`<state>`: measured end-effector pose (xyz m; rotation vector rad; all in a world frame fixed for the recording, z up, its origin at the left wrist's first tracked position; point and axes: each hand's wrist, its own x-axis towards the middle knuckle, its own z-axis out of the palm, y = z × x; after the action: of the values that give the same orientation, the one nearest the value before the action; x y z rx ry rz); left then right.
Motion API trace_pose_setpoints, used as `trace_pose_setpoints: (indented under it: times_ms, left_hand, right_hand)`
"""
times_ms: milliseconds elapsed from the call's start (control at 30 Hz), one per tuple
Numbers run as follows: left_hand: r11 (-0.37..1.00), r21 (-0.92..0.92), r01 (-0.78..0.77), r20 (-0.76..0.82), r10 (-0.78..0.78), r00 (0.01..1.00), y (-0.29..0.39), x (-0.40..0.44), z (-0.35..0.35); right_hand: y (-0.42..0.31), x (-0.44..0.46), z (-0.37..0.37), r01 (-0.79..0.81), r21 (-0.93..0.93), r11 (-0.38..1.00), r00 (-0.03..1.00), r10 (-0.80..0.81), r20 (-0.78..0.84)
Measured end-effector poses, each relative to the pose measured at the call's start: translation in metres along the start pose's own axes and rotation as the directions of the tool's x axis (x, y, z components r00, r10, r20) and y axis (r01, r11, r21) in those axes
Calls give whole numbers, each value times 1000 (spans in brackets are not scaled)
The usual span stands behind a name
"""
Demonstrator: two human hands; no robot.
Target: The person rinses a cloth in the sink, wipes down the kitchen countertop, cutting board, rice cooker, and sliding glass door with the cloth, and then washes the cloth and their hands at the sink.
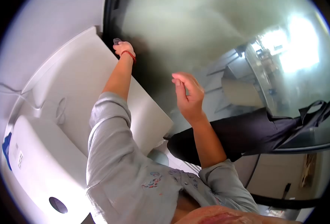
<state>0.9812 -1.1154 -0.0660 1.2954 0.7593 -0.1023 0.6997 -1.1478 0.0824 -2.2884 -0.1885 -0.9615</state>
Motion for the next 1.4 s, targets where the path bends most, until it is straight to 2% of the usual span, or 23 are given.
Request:
trace_pose_setpoints:
  times_ms: [33,100,167,233,367,467,533,567,633,667,733,767,833,900,967,1000,1033,1100,1133,1167,1233,1333,1400]
  left_hand:
    - [999,10,-39,-41,39,998,6,-29,-10]
    - [891,-17,-453,84,453,888,-18,-53,-15]
    - [628,-355,-693,138,768,626,-38,-99,-16]
    - [440,-362,-822,154,898,412,-26,-176,-33]
    - [194,-506,-841,297,954,41,35,-266,-50]
    - [48,-491,-870,291,950,-112,93,-315,-49]
    - [-123,-636,-762,383,806,-451,117,-346,-54]
    - [-149,-638,-755,350,817,-458,115,-348,-54]
    - [-153,-857,-493,204,776,-597,87,-341,-49]
    - [-186,-856,-482,177,772,-611,80,-336,-50]
    - [-342,-799,-494,108,727,-678,71,-334,-46]
    - [-349,-794,-497,101,731,-675,89,-342,-53]
    - [-633,-587,-504,195,494,-847,136,-362,-61]
    - [-700,-438,-564,98,587,-804,186,-382,-51]
    - [-617,-311,-723,171,712,-681,243,-385,-29]
    - [-545,-246,-801,-71,835,-546,255,-365,0]
    - [-389,-375,-841,-121,920,-372,273,-352,-18]
    - [-72,-312,-947,-87,995,-47,282,-300,-1]
    - [-95,-361,-928,-128,990,-52,266,-268,1]
    - [82,-338,-938,23,997,79,239,-253,-11]
    - [55,-267,-962,-12,998,60,179,-204,6]
    - [67,-367,-928,41,998,56,139,-244,-7]
    - [-186,-537,-823,88,958,-274,156,-298,-26]
  right_hand:
    - [0,0,-1,2,-30,1000,1000,-1,12]
    - [1,3,-8,-19,-28,999,998,17,-56]
    - [-1,2,-14,-26,-21,999,991,23,-133]
    - [-4,0,-24,-28,76,997,966,46,-254]
    - [-27,5,-50,49,-44,998,940,-61,-335]
    - [-55,23,-74,135,-238,962,889,-224,-399]
    - [-63,34,-90,147,-295,944,798,-289,-528]
    - [-67,38,-95,181,-305,935,789,-323,-523]
    - [-77,33,-101,88,-328,941,759,-277,-589]
    - [-75,27,-102,118,-362,925,768,-316,-557]
    - [-82,16,-107,87,-437,895,790,-329,-517]
    - [-83,14,-107,37,-511,859,831,-311,-462]
    - [-86,23,-107,36,-522,852,836,-312,-451]
    - [-94,52,-112,128,-581,804,852,-390,-351]
    - [-100,89,-107,57,-638,768,872,-349,-342]
    - [-100,109,-104,94,-660,745,866,-388,-315]
    - [-102,118,-102,134,-677,724,860,-425,-284]
    - [-118,116,-102,137,-579,804,891,-355,-282]
    - [-123,113,-107,148,-458,877,919,-293,-263]
    - [-125,103,-112,133,-462,877,912,-290,-289]
    - [-126,75,-115,184,-382,906,946,-269,-180]
    - [-97,44,-109,94,-339,936,957,-179,-227]
    - [-99,42,-113,31,-267,963,961,-103,-258]
